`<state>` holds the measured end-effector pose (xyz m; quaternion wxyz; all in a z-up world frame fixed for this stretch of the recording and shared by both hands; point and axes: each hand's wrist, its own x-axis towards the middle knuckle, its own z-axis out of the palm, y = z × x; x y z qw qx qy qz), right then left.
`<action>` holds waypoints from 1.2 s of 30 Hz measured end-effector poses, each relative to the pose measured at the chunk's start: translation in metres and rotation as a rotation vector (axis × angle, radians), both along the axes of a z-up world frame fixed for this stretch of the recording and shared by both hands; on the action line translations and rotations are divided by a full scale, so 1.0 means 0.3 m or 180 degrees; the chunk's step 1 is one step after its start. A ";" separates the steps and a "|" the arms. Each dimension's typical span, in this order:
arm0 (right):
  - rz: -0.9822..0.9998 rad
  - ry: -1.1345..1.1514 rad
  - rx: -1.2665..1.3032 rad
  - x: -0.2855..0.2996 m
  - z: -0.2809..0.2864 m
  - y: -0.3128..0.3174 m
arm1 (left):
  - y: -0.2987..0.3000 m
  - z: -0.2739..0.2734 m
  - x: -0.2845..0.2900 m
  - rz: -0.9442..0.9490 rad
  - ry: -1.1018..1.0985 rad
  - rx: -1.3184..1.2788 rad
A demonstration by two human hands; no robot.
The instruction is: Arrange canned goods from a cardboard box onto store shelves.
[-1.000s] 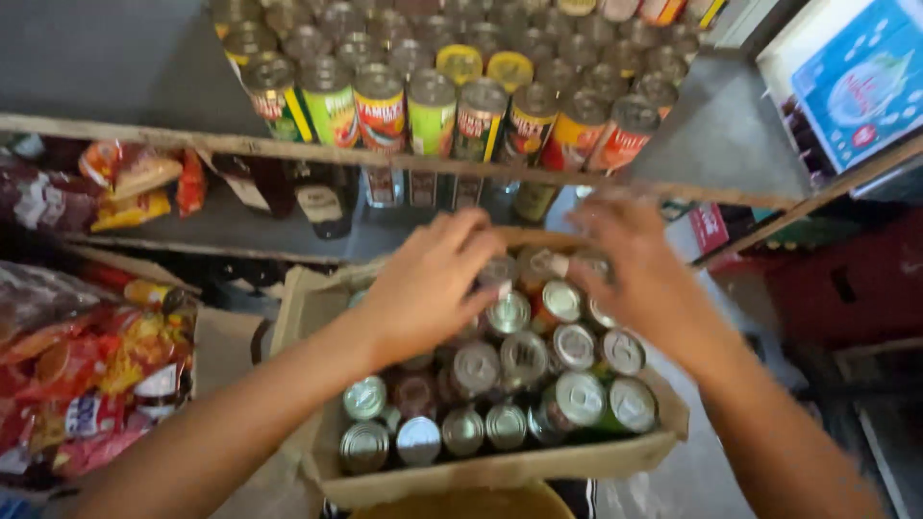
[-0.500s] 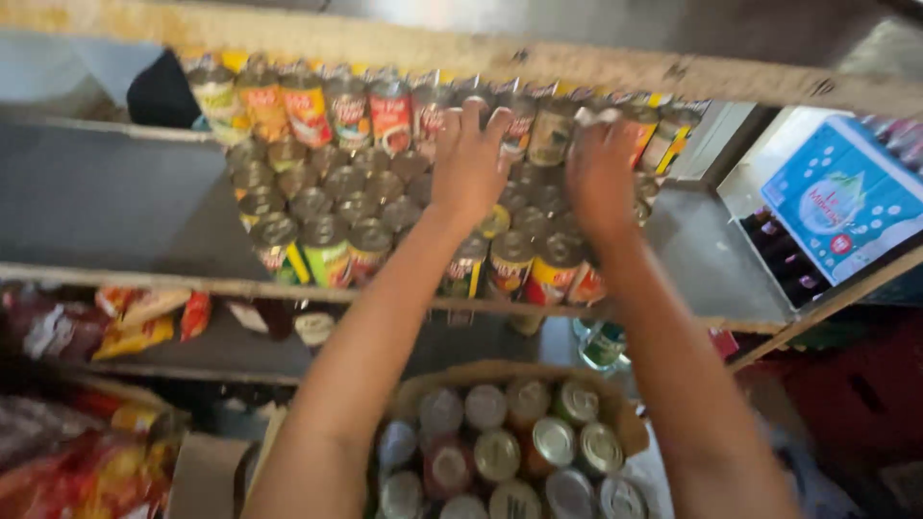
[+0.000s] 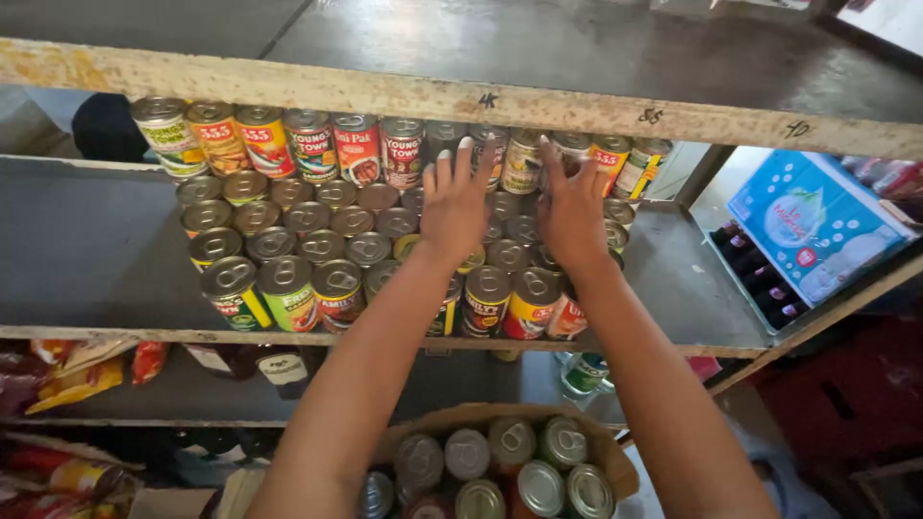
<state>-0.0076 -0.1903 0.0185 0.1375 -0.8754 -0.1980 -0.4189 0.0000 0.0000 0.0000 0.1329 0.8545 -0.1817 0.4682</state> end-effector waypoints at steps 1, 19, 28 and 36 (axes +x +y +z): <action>-0.0013 0.0083 -0.0010 0.000 0.002 -0.006 | -0.003 0.002 0.000 0.0007 0.0027 -0.0019; 0.0698 -0.0106 0.0080 0.016 0.000 -0.011 | -0.006 0.043 -0.041 -0.0493 0.0039 -0.0009; 0.1048 -0.0422 -0.0167 -0.040 0.030 -0.028 | 0.015 0.078 -0.101 -0.0670 -0.0595 -0.0127; 0.1042 -0.1233 0.0134 -0.216 0.175 -0.029 | 0.064 0.226 -0.389 -0.1048 -0.0632 -0.0146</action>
